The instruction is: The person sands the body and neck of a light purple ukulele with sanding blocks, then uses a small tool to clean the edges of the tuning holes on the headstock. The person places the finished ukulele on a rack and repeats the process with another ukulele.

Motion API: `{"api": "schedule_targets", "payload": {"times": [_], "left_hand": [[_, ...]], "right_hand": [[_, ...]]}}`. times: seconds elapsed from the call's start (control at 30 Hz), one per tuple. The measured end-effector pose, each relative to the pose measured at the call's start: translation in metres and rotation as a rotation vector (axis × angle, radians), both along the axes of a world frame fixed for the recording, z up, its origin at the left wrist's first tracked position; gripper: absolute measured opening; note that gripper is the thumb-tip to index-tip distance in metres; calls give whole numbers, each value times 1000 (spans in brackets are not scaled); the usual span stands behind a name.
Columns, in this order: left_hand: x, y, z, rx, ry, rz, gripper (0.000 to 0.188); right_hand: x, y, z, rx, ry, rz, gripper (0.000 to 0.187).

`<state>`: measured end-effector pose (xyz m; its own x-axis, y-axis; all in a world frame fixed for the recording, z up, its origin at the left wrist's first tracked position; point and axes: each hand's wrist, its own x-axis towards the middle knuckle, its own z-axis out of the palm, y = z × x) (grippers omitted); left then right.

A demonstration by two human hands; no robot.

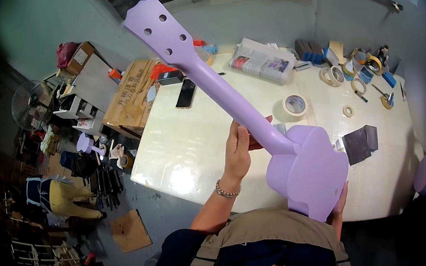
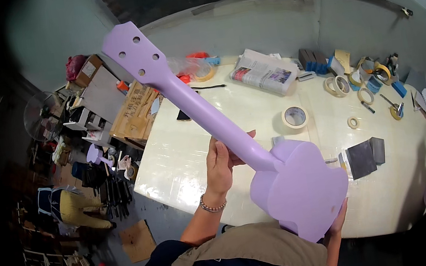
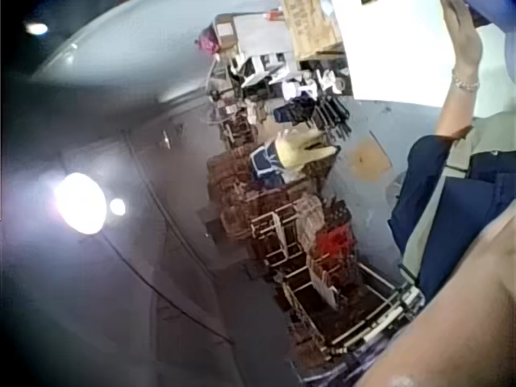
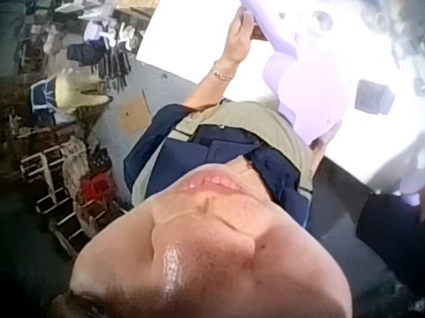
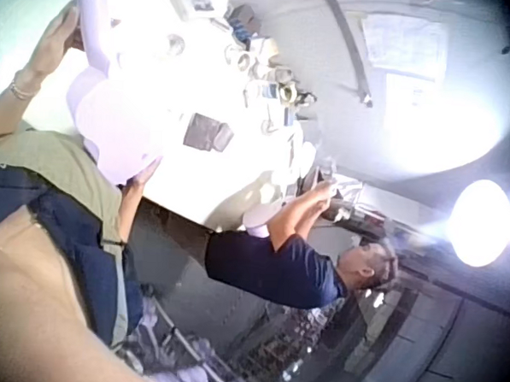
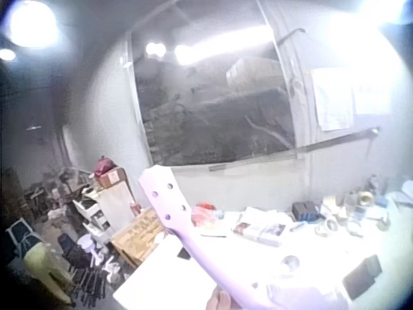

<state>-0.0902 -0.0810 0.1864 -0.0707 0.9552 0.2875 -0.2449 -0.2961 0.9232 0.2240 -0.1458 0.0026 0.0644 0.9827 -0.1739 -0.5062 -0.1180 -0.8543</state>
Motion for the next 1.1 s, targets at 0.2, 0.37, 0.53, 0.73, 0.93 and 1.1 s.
{"api": "schedule_targets", "payload": {"times": [0.2, 0.37, 0.53, 0.73, 0.93, 1.1], "left_hand": [[-8, 12, 0, -23, -269, -105, 73], [-19, 5, 0, -23, -437, -177, 51], [-11, 7, 1, -40, -360, -193, 49], [-4, 1, 4, -10, -343, -302, 40], [4, -5, 7, -1, -236, -331, 43], [9, -3, 9, 36, -275, -362, 40]], "right_hand": [[10, 24, 50, 127, -589, -70, 69], [36, 40, 107, 249, -842, -79, 71], [79, 31, 148, 273, -1064, -125, 73], [100, 4, 159, 198, -1183, -65, 75], [94, -8, 127, 90, -1058, 99, 77], [40, -4, 52, -98, -430, 415, 79]]}}
